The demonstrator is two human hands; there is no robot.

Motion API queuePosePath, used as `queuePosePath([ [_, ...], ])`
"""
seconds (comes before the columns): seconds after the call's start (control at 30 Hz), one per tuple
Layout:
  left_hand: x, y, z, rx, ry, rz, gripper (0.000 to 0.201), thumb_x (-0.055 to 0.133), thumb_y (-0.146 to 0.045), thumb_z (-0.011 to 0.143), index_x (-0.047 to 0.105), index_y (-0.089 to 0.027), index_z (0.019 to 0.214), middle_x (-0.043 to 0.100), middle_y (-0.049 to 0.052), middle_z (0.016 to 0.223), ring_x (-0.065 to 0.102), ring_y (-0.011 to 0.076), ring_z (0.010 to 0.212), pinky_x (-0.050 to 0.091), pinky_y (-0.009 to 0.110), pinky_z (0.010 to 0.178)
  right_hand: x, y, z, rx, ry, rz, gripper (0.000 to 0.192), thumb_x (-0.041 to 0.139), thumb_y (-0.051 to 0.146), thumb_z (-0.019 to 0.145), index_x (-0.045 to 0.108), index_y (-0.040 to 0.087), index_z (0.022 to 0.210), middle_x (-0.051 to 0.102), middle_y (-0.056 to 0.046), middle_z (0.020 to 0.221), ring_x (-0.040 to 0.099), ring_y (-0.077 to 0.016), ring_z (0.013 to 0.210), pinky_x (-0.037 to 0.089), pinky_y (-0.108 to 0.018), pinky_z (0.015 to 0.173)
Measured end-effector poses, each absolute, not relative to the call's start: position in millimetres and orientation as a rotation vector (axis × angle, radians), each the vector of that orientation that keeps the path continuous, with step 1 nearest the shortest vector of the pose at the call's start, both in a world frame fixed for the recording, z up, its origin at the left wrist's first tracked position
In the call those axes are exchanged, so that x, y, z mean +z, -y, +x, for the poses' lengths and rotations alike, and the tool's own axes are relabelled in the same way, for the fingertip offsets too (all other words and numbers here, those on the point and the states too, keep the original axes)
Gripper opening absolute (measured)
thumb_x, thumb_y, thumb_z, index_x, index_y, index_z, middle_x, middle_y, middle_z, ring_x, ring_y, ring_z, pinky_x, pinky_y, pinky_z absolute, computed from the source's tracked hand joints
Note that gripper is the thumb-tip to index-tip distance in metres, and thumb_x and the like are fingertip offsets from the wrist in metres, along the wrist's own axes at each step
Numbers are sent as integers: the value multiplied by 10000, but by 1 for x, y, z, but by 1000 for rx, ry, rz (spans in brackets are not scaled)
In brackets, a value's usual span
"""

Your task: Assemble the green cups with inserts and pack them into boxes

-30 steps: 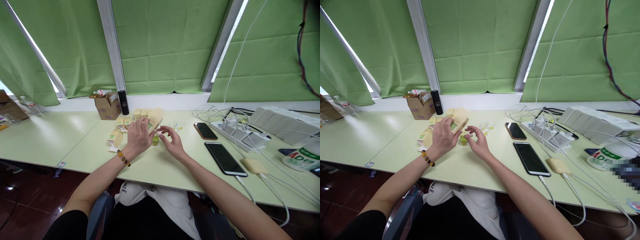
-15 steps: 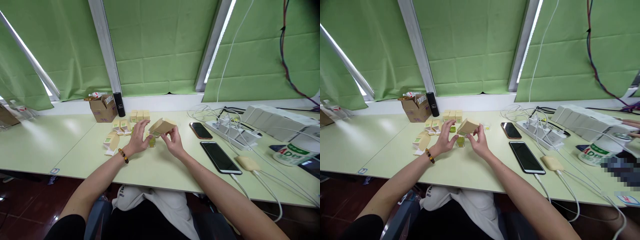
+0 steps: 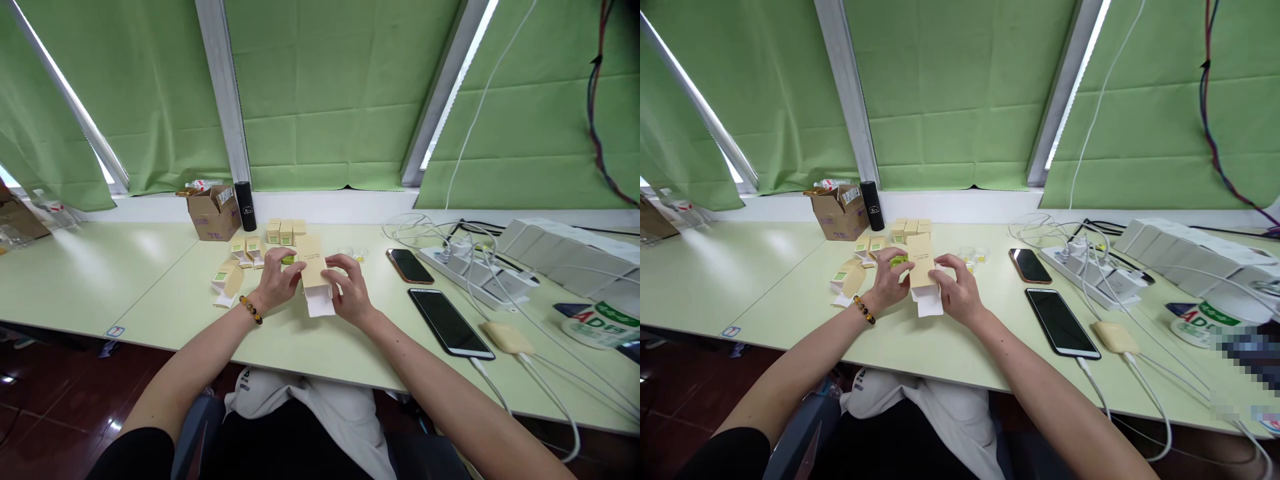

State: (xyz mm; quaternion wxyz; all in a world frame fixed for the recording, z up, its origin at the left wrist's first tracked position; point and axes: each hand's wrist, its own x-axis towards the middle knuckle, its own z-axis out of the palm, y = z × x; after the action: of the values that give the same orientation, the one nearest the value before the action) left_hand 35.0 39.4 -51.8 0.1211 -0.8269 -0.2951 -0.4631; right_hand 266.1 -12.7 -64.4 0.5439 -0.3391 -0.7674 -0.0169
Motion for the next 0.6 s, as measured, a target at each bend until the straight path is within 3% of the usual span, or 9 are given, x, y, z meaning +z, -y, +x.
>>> queuePosePath([
  [0.2, -55, -41, 33, -1467, 633, -2301, 291, 675, -183, 904, 577, -295, 1154, 592, 108, 1255, 587, 287, 1220, 471, 554, 1088, -71, 11, 264, -262, 1880, -777, 369, 587, 144, 894, 624, 369, 1184, 569, -104, 1320, 614, -320, 1248, 603, -600, 1020],
  [0.3, -48, -38, 36, -1550, 409, -2251, 381, 693, -201, 906, 547, -278, 1249, 587, 123, 1296, 590, 299, 1290, 501, 541, 1085, -65, 12, 263, -377, 1826, -604, 476, 586, 131, 906, 557, 370, 1317, 522, -119, 1391, 603, -320, 1284, 632, -581, 970],
  [0.43, -40, -29, 41, -1706, 268, -2466, 566, 767, -403, 900, 527, -239, 1386, 597, 181, 1403, 583, 350, 1372, 511, 575, 1116, -52, 18, 262, -335, 1798, -538, 655, 588, 177, 929, 400, 336, 1536, 486, -169, 1508, 523, -376, 1421, 585, -657, 1045],
  [0.5, -43, -25, 44, -1828, 346, -2589, 609, 801, -470, 881, 564, -226, 1386, 644, 185, 1383, 631, 351, 1317, 530, 561, 1092, -48, 21, 261, -285, 1781, -547, 707, 610, 201, 930, 348, 337, 1574, 513, -172, 1500, 523, -396, 1427, 533, -709, 1094],
  [0.6, -52, -25, 49, -2108, 535, -2718, 506, 823, -447, 882, 653, -197, 1288, 730, 158, 1231, 712, 304, 1145, 579, 468, 982, -47, 22, 259, -214, 1776, -578, 731, 644, 226, 932, 328, 356, 1579, 530, -161, 1483, 519, -409, 1432, 487, -736, 1130],
])
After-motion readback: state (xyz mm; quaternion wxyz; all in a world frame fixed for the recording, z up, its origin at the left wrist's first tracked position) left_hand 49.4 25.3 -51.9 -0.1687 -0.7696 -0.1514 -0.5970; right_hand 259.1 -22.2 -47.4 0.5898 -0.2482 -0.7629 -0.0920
